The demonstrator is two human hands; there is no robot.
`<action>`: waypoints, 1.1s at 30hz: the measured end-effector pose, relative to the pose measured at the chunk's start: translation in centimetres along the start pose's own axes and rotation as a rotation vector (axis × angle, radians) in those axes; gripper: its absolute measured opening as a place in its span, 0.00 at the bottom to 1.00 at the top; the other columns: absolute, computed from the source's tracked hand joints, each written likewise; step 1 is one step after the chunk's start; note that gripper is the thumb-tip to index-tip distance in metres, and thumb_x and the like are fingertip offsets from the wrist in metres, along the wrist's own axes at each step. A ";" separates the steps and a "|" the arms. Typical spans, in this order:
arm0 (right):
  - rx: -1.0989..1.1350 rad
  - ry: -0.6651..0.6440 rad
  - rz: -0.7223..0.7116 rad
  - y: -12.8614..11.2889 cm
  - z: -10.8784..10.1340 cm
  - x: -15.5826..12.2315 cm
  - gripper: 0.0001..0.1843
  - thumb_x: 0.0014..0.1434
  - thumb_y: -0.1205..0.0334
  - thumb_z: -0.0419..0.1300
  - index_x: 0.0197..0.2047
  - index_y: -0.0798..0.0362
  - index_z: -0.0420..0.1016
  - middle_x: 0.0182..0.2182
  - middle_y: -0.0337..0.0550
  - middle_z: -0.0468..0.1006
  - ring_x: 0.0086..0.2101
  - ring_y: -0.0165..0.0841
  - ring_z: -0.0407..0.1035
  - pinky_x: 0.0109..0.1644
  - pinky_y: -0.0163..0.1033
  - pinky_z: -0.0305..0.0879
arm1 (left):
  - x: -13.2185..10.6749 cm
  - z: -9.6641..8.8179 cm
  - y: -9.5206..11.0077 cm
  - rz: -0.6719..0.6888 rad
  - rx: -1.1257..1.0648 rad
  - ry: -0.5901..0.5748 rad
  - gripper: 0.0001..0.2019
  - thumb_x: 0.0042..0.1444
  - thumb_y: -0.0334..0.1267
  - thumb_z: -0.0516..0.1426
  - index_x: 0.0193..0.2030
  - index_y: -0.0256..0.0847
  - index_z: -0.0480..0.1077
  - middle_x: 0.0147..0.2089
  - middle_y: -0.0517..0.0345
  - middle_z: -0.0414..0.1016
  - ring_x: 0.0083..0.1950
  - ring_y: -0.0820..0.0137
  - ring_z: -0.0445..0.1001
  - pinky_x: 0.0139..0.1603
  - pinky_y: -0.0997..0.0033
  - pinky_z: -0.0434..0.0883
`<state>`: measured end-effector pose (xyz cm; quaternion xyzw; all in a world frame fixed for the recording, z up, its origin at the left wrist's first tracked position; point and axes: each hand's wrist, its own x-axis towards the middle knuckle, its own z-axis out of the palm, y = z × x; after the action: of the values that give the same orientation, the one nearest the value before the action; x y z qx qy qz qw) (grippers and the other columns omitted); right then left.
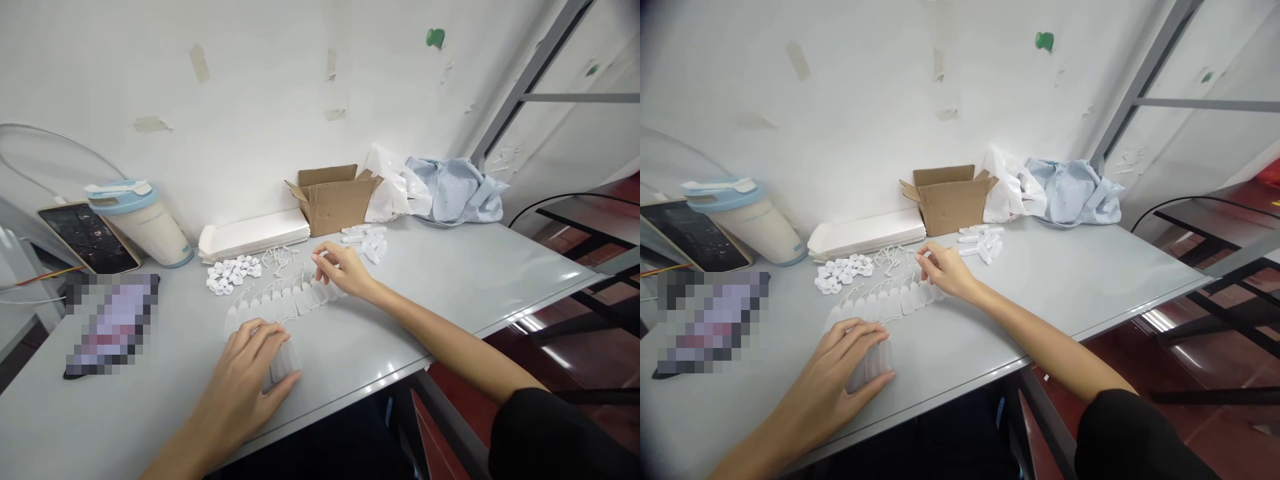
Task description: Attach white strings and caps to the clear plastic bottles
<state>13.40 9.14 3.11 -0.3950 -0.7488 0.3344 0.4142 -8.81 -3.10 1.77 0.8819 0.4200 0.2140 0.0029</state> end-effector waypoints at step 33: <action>-0.862 -0.134 0.070 4.3 -7.5 2.7 0.17 0.50 0.80 0.54 0.41 0.58 0.75 0.40 0.49 0.78 0.44 0.39 0.68 0.44 0.36 0.61 | 8.9 -0.4 -7.0 -0.428 -0.325 0.238 0.12 0.55 0.44 0.53 0.38 0.44 0.76 0.42 0.55 0.80 0.41 0.62 0.77 0.40 0.64 0.73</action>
<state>20.46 14.75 3.75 -0.5342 -0.8313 0.0298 0.1503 -9.19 8.00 4.21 0.7298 0.5541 0.3752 0.1400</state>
